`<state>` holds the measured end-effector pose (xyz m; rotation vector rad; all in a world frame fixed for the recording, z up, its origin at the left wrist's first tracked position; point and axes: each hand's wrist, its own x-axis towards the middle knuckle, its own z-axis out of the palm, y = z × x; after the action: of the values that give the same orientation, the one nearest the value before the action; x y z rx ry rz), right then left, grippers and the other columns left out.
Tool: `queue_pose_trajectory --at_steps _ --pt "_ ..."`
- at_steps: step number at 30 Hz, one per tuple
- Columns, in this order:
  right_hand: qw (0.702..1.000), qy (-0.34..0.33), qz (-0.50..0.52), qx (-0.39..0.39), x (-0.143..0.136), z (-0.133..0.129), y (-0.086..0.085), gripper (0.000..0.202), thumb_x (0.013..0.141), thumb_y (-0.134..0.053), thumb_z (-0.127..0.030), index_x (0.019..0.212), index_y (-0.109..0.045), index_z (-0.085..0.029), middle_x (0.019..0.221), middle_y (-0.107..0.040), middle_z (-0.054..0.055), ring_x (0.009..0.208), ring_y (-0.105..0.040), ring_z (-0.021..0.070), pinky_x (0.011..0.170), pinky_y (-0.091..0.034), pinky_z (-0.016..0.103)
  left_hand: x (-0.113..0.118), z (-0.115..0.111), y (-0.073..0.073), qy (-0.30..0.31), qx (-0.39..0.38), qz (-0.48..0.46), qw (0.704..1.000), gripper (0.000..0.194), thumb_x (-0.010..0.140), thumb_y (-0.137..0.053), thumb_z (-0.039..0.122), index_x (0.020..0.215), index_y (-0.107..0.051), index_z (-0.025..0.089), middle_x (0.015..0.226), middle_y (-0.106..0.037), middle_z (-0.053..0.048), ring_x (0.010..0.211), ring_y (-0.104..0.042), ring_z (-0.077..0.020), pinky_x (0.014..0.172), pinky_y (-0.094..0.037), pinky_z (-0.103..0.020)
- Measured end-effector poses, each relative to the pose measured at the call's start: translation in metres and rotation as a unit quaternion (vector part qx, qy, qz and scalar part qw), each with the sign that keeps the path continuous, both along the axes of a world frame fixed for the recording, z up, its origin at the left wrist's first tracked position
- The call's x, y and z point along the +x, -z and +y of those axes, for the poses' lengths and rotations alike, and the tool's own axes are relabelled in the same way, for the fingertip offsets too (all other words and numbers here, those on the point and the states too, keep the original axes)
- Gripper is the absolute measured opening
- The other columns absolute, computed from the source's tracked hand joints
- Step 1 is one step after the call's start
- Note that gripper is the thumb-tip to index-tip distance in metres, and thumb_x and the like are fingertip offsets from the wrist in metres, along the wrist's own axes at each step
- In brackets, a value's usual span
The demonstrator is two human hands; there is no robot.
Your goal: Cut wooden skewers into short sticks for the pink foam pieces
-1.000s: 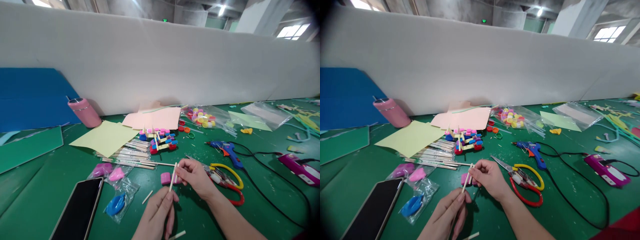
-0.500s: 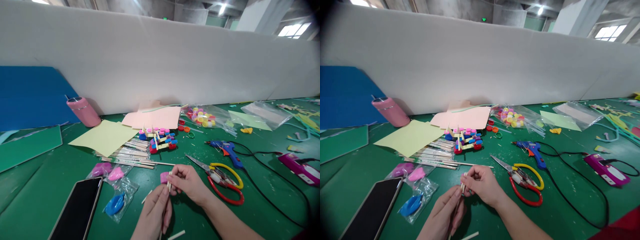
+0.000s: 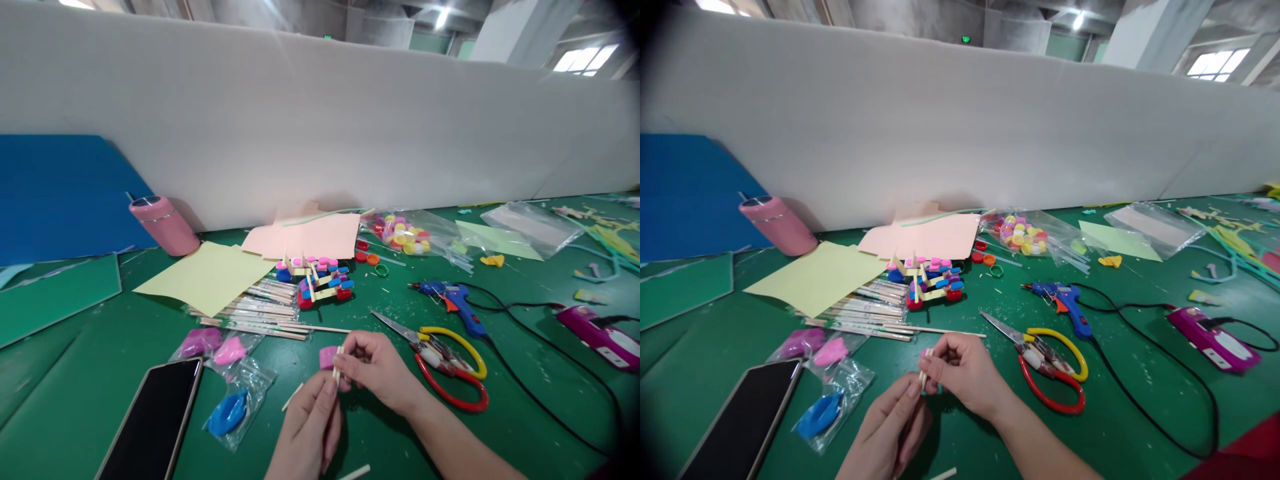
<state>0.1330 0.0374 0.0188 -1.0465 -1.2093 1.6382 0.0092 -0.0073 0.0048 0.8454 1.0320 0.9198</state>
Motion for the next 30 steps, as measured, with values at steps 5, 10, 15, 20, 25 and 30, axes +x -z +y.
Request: queue_pose_trajectory --at_steps 5,10,15,20,25,30 --pt "1.000 0.000 -0.008 0.014 0.0003 -0.0012 -0.0004 0.029 0.066 -0.067 -0.040 0.063 -0.051 -0.016 0.049 -0.055 -0.004 0.046 -0.050 0.0079 0.046 -0.039 0.018 0.0006 -0.0001 0.0006 -0.003 -0.005 -0.004 1.000 0.030 0.081 -0.044 0.044 0.078 -0.052 0.016 0.030 -0.030 0.012 0.028 -0.018 -0.0041 0.033 -0.011 -0.019" --pt "0.999 0.007 -0.021 0.028 0.0011 -0.0023 -0.0017 0.026 0.066 -0.068 -0.036 0.062 -0.052 -0.015 0.049 -0.055 -0.004 0.046 -0.051 0.0084 0.045 -0.037 0.017 0.0000 0.0006 0.0019 0.004 -0.005 0.001 1.000 0.029 0.082 -0.043 0.044 0.078 -0.052 0.016 0.030 -0.029 0.012 0.029 -0.017 -0.0041 0.033 -0.010 -0.019" --pt "0.998 0.010 -0.040 0.046 0.0017 -0.0020 -0.0031 0.022 0.070 -0.066 -0.032 0.063 -0.052 -0.015 0.049 -0.055 -0.004 0.047 -0.050 0.0085 0.045 -0.037 0.017 -0.0007 0.0000 0.0007 0.015 0.000 0.006 1.000 0.026 0.084 -0.041 0.040 0.076 -0.050 0.017 0.031 -0.028 0.012 0.030 -0.017 -0.0044 0.034 -0.010 -0.019" --pt "0.994 0.028 -0.073 0.070 0.0017 -0.0022 -0.0006 0.019 0.070 -0.066 -0.029 0.065 -0.054 -0.015 0.051 -0.052 -0.004 0.048 -0.047 0.0081 0.046 -0.035 0.018 0.0009 0.0008 0.0020 -0.001 -0.007 -0.046 0.999 0.026 0.084 -0.043 0.038 0.073 -0.050 0.016 0.031 -0.028 0.012 0.030 -0.017 -0.0035 0.035 -0.010 -0.019" --pt "0.983 0.049 -0.090 0.155 0.0046 -0.0037 0.0000 0.025 0.074 -0.061 -0.026 0.098 -0.060 -0.020 0.088 -0.055 0.003 0.063 -0.049 0.0096 0.056 -0.041 0.021 0.0021 0.0026 0.0032 -0.029 -0.019 -0.103 0.994 0.025 0.083 -0.045 0.037 0.071 -0.051 0.016 0.030 -0.028 0.012 0.030 -0.017 -0.0029 0.036 -0.011 -0.019" --pt "0.968 0.016 -0.125 0.219 0.0081 -0.0038 -0.0037 0.022 0.079 -0.054 -0.023 0.099 -0.063 -0.022 0.100 -0.052 0.006 0.077 -0.053 0.0136 0.062 -0.043 0.024 -0.0003 0.0017 0.0037 -0.028 -0.018 -0.064 0.997 0.027 0.081 -0.047 0.040 0.072 -0.051 0.016 0.030 -0.031 0.012 0.029 -0.018 -0.0025 0.034 -0.010 -0.018"
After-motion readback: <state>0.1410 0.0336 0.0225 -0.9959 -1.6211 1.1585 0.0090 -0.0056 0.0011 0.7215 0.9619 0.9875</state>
